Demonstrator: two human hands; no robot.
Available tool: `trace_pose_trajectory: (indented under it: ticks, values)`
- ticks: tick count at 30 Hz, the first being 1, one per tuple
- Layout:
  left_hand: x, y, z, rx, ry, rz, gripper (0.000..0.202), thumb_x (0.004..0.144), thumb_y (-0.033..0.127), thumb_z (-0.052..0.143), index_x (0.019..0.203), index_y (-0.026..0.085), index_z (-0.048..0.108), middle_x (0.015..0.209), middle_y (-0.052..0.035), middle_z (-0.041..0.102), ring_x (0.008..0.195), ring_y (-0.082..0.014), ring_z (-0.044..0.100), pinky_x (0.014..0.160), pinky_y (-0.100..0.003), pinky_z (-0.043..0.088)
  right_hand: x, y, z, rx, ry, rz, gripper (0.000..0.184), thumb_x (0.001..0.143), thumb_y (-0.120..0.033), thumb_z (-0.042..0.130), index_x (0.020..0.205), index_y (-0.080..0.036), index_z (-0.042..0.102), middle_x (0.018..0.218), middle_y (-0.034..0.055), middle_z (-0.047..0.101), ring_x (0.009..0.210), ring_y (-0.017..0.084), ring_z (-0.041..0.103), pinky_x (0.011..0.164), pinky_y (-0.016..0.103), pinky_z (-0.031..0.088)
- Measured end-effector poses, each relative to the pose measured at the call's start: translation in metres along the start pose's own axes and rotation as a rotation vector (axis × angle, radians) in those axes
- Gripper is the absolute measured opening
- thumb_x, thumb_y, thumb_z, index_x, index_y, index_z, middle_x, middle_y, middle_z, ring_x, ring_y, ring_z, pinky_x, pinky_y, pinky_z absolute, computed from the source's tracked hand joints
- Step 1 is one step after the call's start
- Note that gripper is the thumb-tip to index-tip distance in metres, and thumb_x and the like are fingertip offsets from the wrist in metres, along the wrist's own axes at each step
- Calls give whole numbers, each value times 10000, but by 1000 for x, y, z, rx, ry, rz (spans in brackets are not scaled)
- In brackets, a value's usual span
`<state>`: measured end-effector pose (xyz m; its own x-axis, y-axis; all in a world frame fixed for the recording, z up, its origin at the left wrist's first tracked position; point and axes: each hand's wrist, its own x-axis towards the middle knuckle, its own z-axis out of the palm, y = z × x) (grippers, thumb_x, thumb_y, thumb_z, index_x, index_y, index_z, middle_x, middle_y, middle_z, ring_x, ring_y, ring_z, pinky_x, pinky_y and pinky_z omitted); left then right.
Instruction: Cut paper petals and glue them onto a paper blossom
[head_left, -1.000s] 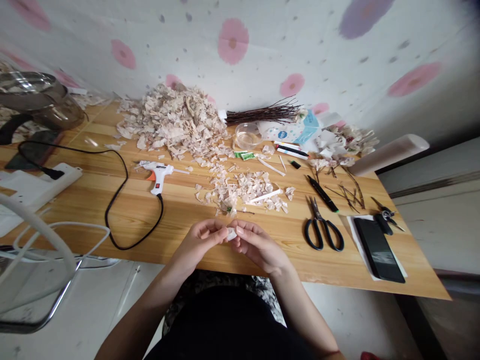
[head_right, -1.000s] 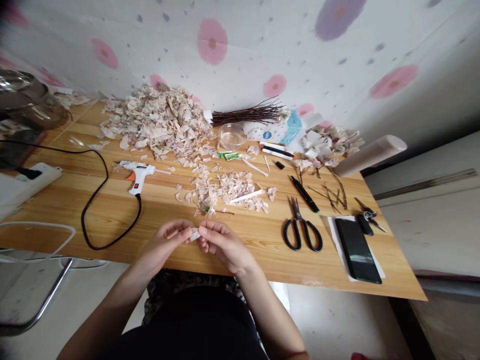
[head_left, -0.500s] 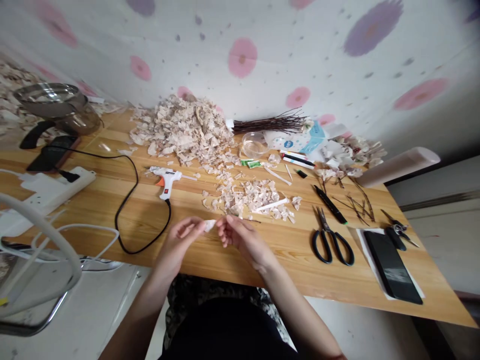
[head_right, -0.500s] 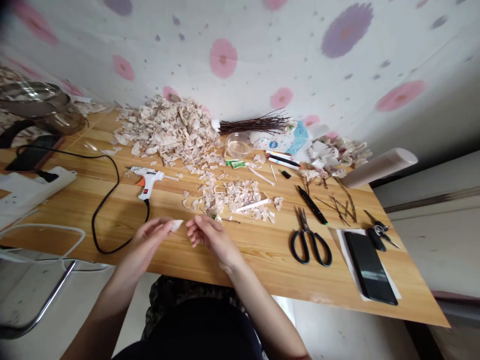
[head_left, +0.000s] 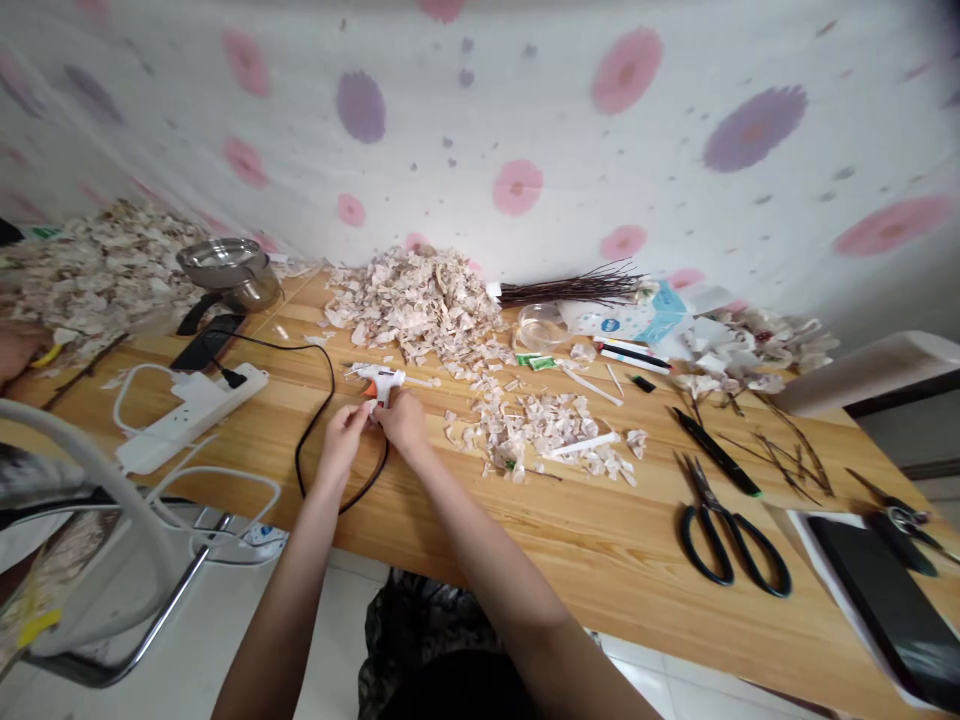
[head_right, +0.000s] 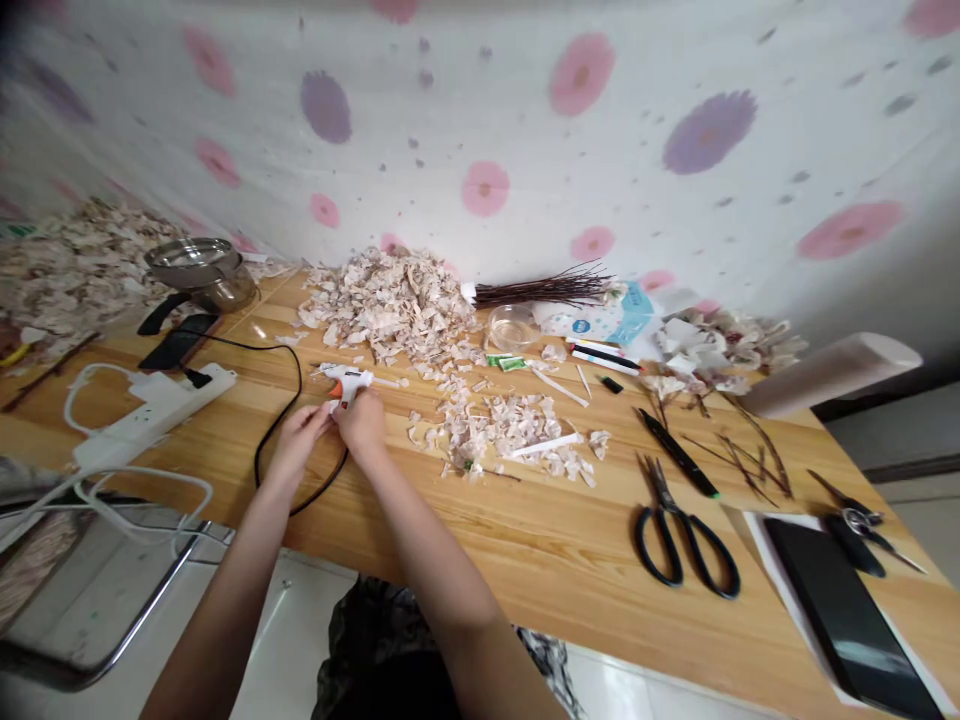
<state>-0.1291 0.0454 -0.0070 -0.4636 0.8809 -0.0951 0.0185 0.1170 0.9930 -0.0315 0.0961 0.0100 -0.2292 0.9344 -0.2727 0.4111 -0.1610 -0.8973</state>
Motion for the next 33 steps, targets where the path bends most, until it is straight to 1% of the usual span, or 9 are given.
trace_pose_trajectory:
  ticks: [4, 7, 12, 15, 19, 21, 24, 29, 33]
  values:
    - [2, 0, -4, -60, -39, -46, 167, 911, 285, 609, 913, 120, 630, 917, -38, 660, 838, -171, 648, 761, -360, 551, 14, 10, -6, 100, -119, 19, 222, 935, -292, 614, 1091, -135, 623, 1082, 62, 645, 912, 205, 651, 778, 378, 565]
    - [-1, 1, -3, -102, -47, -35, 177, 888, 288, 637, 828, 122, 624, 865, -27, 658, 830, -168, 642, 772, -359, 541, 17, 15, -6, 239, -174, 20, 228, 943, -289, 605, 1110, -133, 612, 1068, 63, 644, 876, 190, 656, 741, 356, 573]
    - [-16, 10, 3, -197, -98, 1, 337, 657, 445, 801, 697, 160, 624, 761, 1, 667, 870, -182, 640, 882, -307, 499, 6, 15, -13, 490, -174, -38, 160, 932, -271, 613, 999, -126, 612, 901, 25, 647, 726, 139, 632, 654, 293, 551]
    - [-33, 28, 9, -261, -172, 11, 340, 639, 461, 805, 718, 170, 648, 819, -31, 702, 928, -207, 651, 953, -335, 483, -13, 13, -27, 618, -120, -126, 158, 843, -233, 656, 954, -164, 567, 783, -23, 616, 704, 132, 596, 697, 273, 520]
    - [-57, 55, 12, -294, -285, 30, 282, 730, 439, 747, 755, 167, 678, 962, -107, 741, 1001, -264, 659, 980, -400, 475, -55, 15, -57, 730, -43, -275, 261, 761, -273, 653, 986, -229, 527, 878, -23, 592, 769, 145, 574, 743, 275, 493]
    - [-65, 64, 13, -270, -282, 43, 261, 739, 420, 747, 766, 166, 698, 1008, -115, 742, 1024, -266, 655, 976, -378, 471, -77, 22, -73, 755, -25, -325, 317, 763, -294, 671, 1036, -252, 515, 888, -21, 575, 760, 148, 560, 693, 269, 479]
    - [-69, 65, 14, -198, -254, 51, 268, 714, 414, 775, 812, 167, 734, 977, -96, 747, 1000, -249, 658, 925, -322, 484, -107, 39, -88, 783, -35, -366, 322, 840, -347, 633, 1123, -257, 509, 778, -29, 549, 658, 149, 538, 628, 280, 447]
    - [-62, 53, 20, -94, -222, 69, 318, 738, 481, 736, 842, 180, 733, 885, -64, 751, 886, -226, 676, 831, -305, 506, -139, 72, -80, 708, 41, -382, 318, 939, -448, 497, 1155, -217, 523, 657, -28, 518, 626, 167, 529, 609, 292, 435]
    - [-58, 49, 20, -8, -223, 117, 318, 778, 481, 695, 851, 173, 730, 865, -52, 744, 873, -217, 667, 830, -299, 496, -152, 90, -70, 577, 27, -384, 355, 920, -511, 517, 1102, -211, 569, 628, -26, 543, 526, 143, 484, 507, 258, 412]
